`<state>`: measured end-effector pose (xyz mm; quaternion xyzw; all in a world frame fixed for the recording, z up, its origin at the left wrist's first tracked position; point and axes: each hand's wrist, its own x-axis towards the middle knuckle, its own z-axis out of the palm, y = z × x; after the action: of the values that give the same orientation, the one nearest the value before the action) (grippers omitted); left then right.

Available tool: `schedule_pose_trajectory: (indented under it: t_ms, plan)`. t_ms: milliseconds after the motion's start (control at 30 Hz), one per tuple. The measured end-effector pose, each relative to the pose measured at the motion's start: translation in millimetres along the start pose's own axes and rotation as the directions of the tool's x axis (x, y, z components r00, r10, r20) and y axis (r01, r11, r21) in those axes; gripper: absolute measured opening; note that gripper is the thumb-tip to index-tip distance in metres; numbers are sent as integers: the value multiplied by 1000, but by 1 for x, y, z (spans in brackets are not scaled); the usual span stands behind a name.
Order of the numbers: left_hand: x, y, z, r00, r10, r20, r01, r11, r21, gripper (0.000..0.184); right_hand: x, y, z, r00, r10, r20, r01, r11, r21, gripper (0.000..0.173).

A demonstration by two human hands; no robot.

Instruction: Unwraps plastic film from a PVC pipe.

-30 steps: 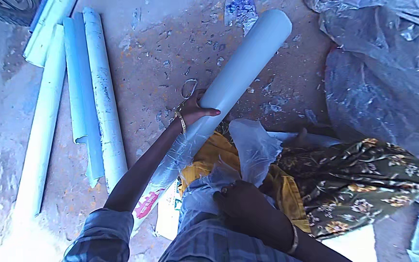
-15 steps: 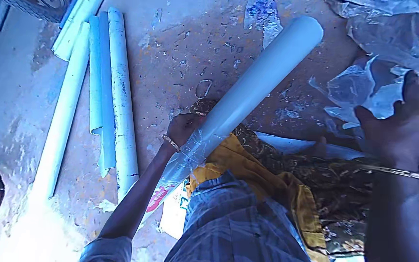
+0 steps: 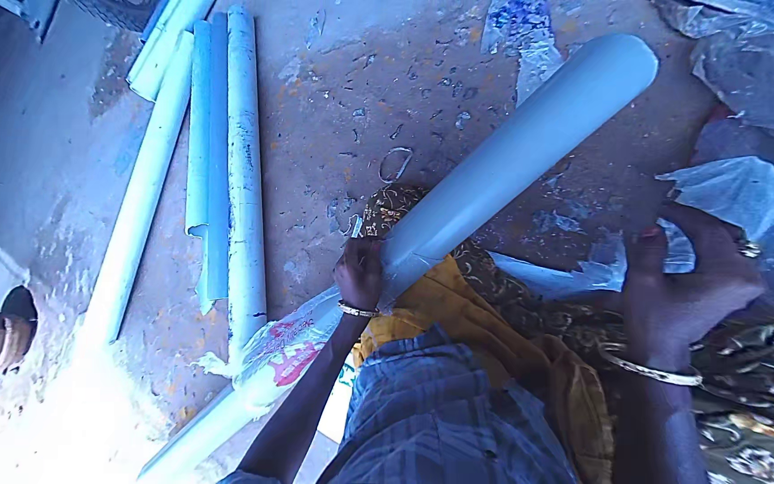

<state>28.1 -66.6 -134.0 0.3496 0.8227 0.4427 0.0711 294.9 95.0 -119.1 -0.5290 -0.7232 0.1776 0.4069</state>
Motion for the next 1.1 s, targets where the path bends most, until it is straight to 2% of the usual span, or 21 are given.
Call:
schedule_pose_trajectory:
  t_ms: [33, 100, 167, 233, 333, 433, 500, 533, 567, 600, 667, 700, 767, 800, 867, 967, 1033, 1100]
  plan:
    - [1, -2, 0, 998, -55, -3, 55, 993, -100, 13, -7, -19, 13, 990, -138, 35, 134, 985, 105, 29]
    - [2, -4, 0, 991, -134, -6, 127, 951, -282, 9, -14, -54, 42, 913, -387, 129, 332, 889, 314, 24]
    - [4, -4, -1, 986, -163, -33, 135, 901, -412, 14, -13, -76, 73, 790, -569, 226, 431, 779, 455, 22]
    - [5, 0, -3, 979, -196, -48, 151, 867, -475, 19, -5, -91, 98, 660, -673, 333, 489, 722, 490, 21]
    - [5, 3, -3, 974, -224, -36, 169, 822, -543, 21, 4, -110, 120, 472, -694, 543, 532, 716, 452, 19]
    - [6, 2, -3, 973, -229, -17, 174, 784, -596, 22, 12, -122, 131, 350, -639, 685, 523, 740, 423, 23]
    - [4, 0, -3, 976, -219, 1, 176, 780, -600, 23, 17, -130, 131, 241, -567, 788, 466, 780, 418, 29]
    - [3, -2, -2, 977, -212, 4, 171, 776, -608, 24, 20, -133, 133, 183, -542, 820, 457, 786, 417, 28]
    - [2, -4, -1, 979, -203, -8, 155, 772, -616, 24, 20, -135, 136, 160, -542, 825, 454, 783, 426, 22]
    - [1, -6, 0, 980, -197, -34, 133, 770, -624, 23, 19, -138, 140, 161, -547, 821, 448, 782, 433, 18]
    - [1, -8, 0, 971, -210, -116, 97, 786, -610, 16, 13, -141, 147, 242, -572, 783, 435, 786, 440, 8]
    - [2, -7, -3, 974, -202, -108, 108, 821, -561, 10, 9, -142, 149, 291, -575, 765, 426, 794, 435, 5]
    - [4, -4, -14, 982, -178, 66, 190, 910, -368, 55, 4, -144, 150, 369, -553, 747, 396, 821, 412, 2]
    - [4, -3, -18, 970, -166, 179, 205, 951, -233, 63, 2, -144, 150, 390, -540, 746, 387, 831, 399, 2]
    - [6, 0, -21, 942, -146, 302, 159, 987, -20, 47, -3, -142, 150, 450, -538, 712, 366, 839, 403, 4]
    - [4, -2, -22, 932, -35, 360, 1, 995, 95, 38, -2, -141, 147, 479, -514, 712, 311, 857, 410, 3]
    - [-2, -2, -18, 950, 35, 310, -81, 987, 139, 29, 3, -147, 144, 432, -442, 786, 246, 896, 369, 7]
    - [-5, -1, -11, 975, 83, 207, -125, 972, 199, 26, 3, -153, 138, 425, -405, 809, 183, 914, 362, 5]
